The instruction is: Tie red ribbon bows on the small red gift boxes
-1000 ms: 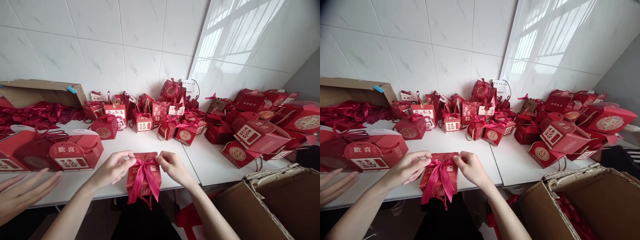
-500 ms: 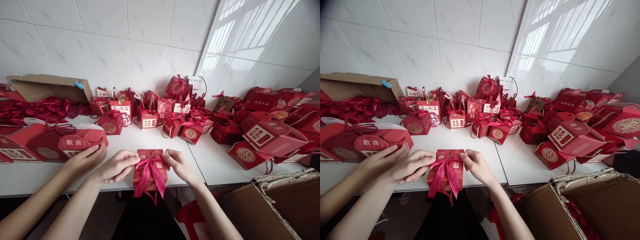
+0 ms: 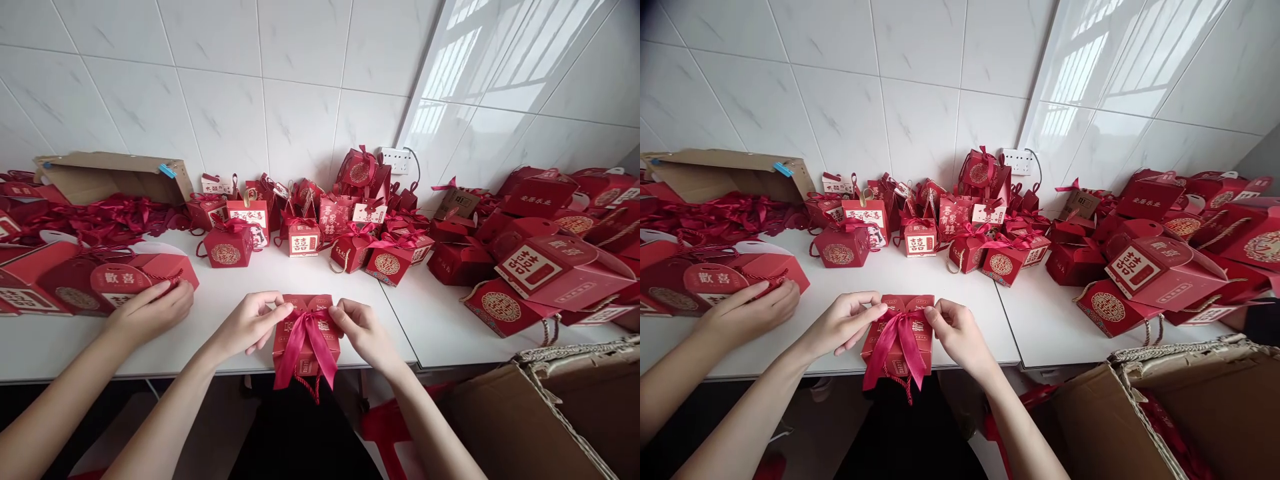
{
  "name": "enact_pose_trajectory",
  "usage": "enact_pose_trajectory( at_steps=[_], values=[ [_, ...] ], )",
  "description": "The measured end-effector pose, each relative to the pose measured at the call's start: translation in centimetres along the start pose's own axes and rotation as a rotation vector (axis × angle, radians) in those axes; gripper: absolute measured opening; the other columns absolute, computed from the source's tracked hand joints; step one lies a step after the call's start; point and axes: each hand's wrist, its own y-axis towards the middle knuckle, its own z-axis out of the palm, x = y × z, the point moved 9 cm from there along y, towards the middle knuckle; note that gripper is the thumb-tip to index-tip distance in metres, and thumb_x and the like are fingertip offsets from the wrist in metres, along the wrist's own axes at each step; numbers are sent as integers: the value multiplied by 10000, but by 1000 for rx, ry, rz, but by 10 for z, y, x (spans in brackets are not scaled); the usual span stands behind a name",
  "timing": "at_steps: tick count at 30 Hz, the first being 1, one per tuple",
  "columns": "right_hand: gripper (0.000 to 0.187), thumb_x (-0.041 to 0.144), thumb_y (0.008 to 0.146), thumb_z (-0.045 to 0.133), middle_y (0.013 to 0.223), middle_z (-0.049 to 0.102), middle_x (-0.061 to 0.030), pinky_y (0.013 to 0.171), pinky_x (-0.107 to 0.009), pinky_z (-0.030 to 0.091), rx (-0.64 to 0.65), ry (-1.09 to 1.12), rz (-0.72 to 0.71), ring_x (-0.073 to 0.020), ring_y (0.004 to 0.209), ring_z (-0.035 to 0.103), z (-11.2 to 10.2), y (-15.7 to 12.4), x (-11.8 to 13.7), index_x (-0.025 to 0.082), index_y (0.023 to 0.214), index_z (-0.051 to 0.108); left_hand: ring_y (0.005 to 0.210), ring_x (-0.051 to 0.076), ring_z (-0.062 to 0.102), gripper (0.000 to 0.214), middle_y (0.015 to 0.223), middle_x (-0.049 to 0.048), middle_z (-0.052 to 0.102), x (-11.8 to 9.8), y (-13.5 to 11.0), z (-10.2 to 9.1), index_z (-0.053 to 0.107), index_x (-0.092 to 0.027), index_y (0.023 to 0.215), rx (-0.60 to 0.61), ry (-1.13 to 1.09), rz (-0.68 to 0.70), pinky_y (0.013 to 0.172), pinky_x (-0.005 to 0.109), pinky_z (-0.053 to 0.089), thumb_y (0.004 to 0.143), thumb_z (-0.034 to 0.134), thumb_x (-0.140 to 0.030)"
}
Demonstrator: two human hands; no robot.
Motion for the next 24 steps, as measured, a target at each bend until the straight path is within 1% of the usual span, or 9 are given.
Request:
enact_pose_trajectory(
  at_steps=[4,9,14,19,21,24],
  values=[
    [477,613,830,450,573,385,37,523,-240,295,0,31,-4,-100,545,345,1,-1,-2,199,605,375,227,58,278,309,300,-103,409,2,-2,1,490,-189,746,-1,-28,-14,308,162,181,834,485,-486],
    [472,599,832,456,575,408,33,541,-246,293,5,54,-1,-104,550,354,1,0,-3,197,592,390,236,46,290,363,312,-87,421,4,-4,7,445,-185,641,78,-49,-32,319,163,189,846,469,-483],
    [492,633,803,465,560,404,35,534,-248,292,3,54,12,-106,535,352,0,0,-1,203,579,378,238,47,284,382,337,-83,443,-3,-4,2,447,-186,674,48,-7,-20,296,159,184,863,427,-517],
    [493,636,803,465,558,414,33,531,-247,295,6,37,15,-106,537,359,0,0,-2,201,585,388,240,55,298,333,330,-89,442,-7,-5,-2,470,-190,723,12,23,-32,296,154,208,844,468,-501],
    [487,625,810,464,559,410,34,532,-248,291,7,37,11,-106,537,356,0,0,-2,200,584,391,242,55,305,326,339,-82,460,-7,-4,-1,467,-191,715,23,12,-33,300,155,209,842,472,-491],
    [474,601,825,464,562,403,37,535,-248,280,11,45,8,-103,540,346,1,0,-2,198,586,390,245,49,309,360,359,-65,484,-6,-3,3,428,-189,654,66,6,-33,303,156,202,850,455,-490]
  ],
)
